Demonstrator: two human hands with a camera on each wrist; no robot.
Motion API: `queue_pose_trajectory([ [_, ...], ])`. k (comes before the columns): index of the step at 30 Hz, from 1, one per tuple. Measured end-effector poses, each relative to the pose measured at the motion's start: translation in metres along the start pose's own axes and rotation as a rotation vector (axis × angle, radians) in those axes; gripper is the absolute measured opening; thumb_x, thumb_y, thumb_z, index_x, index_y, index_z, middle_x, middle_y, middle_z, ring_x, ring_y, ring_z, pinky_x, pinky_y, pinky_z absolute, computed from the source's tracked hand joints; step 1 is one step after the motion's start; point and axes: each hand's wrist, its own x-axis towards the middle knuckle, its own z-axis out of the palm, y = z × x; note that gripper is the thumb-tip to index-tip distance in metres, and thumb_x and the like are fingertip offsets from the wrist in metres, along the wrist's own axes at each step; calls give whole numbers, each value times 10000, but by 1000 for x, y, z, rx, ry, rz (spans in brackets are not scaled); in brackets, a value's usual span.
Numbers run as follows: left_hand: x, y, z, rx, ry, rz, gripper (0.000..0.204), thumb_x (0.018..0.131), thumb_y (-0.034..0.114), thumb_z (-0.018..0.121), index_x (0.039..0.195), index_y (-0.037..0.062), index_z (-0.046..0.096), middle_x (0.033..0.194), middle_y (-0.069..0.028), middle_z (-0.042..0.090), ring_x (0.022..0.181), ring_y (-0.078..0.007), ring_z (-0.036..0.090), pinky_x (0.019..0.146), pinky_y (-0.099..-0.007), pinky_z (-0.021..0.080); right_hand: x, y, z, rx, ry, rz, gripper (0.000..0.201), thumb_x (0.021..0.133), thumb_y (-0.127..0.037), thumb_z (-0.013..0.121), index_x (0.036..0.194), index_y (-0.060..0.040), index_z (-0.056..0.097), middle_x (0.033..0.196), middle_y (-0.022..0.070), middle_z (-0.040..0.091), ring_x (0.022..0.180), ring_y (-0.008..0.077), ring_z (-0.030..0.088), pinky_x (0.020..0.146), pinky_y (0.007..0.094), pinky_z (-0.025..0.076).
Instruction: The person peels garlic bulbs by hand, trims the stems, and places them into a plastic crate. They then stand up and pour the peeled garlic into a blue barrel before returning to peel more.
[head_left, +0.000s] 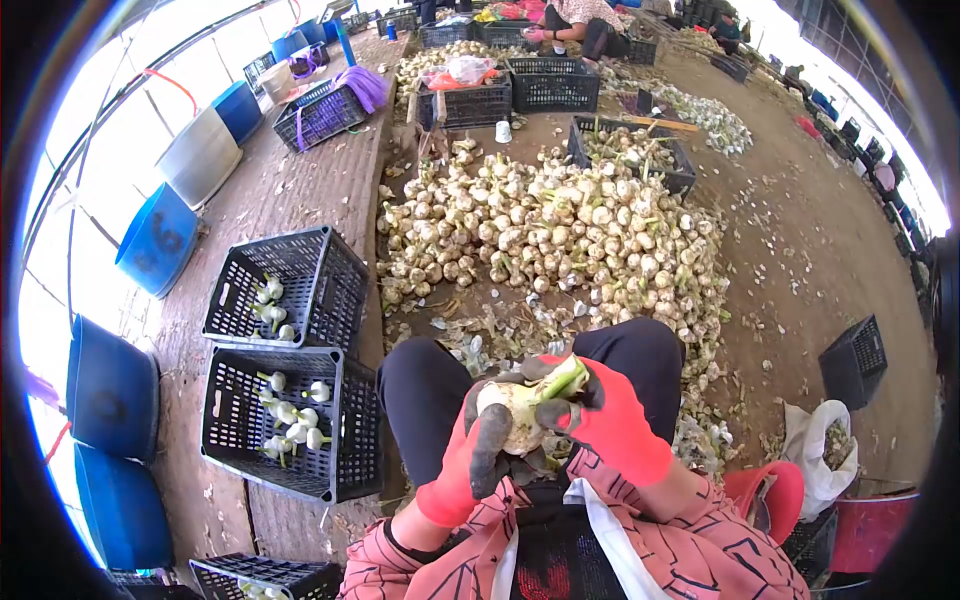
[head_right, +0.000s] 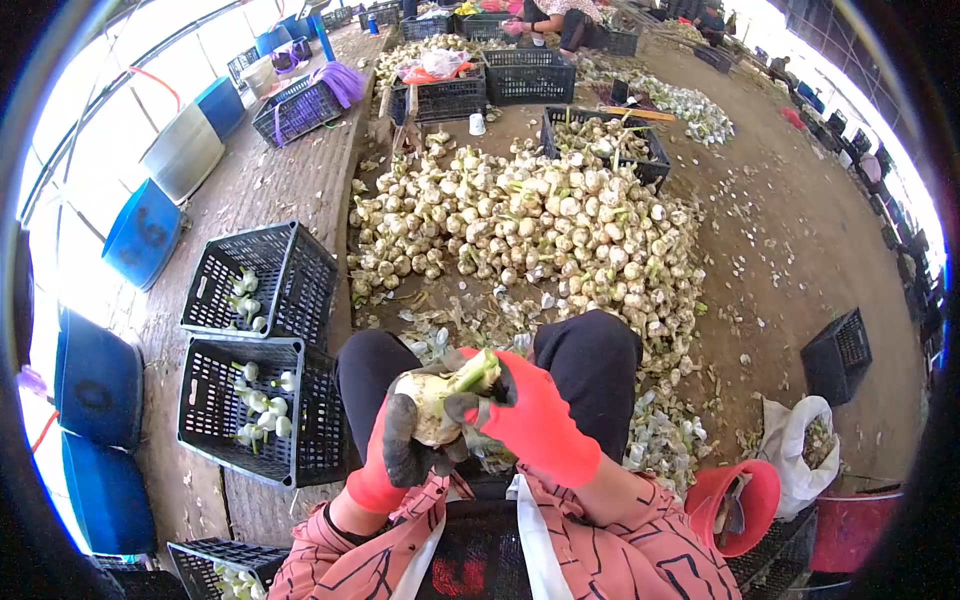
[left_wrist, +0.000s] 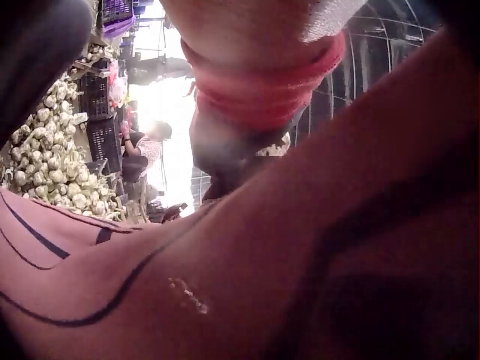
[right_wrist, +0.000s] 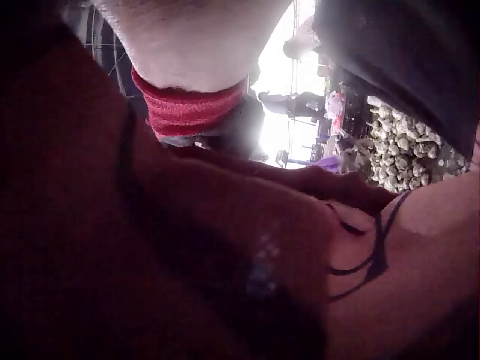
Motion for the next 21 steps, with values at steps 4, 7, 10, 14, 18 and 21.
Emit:
queue_pose_trajectory([
  [4, -2, -4, -26, -355, -255, -197, 599, 898, 550, 390, 1215, 44, 439, 794, -84, 587, 516, -130, 545, 413, -215, 395, -2, -4, -8, -31, -132, -45, 406, 752, -36, 657, 1147, -14, 568, 968, 57, 652, 864, 59, 528, 793, 246, 441],
  [7, 0, -2, -25, -399, -249, -261, 611, 896, 561, 380, 1210, 42, 459, 774, -85, 588, 514, -133, 545, 399, -224, 378, 0, 1, -7, 27, -175, -83, 381, 780, 15, 602, 1159, -9, 566, 1013, 48, 642, 888, 54, 515, 804, 230, 430],
  [10, -4, -2, -14, -367, -137, -140, 664, 901, 487, 432, 1363, 54, 232, 947, -141, 560, 540, -186, 564, 451, -265, 449, 0, -3, -3, 197, -115, 51, 303, 808, 0, 574, 1111, 17, 572, 1061, 46, 629, 933, 61, 517, 833, 231, 423],
  [14, 10, -30, -15, 281, 33, 503, 753, 813, 91, 575, 1411, 82, 118, 1061, -162, 521, 606, -197, 588, 475, -288, 492, -2, 11, -5, 461, -107, 84, 270, 765, -47, 624, 1029, -6, 584, 1091, 81, 620, 941, 125, 570, 822, 257, 444],
  [18, 6, -3, -19, -187, -145, -46, 533, 858, 231, 564, 1298, 32, 340, 865, -108, 597, 491, -125, 561, 379, -216, 429, 3, 0, -1, -697, 142, -490, 366, 652, 6, 628, 1009, -70, 604, 1068, 126, 622, 939, 344, 581, 841, 373, 461],
  [21, 5, 7, -25, -301, -244, -419, 594, 839, 345, 602, 1263, -7, 382, 954, -169, 607, 445, -135, 546, 371, -209, 423, 9, -4, -11, -553, 65, -445, 340, 647, 29, 619, 978, -46, 603, 1077, 119, 622, 971, 325, 585, 843, 377, 463],
])
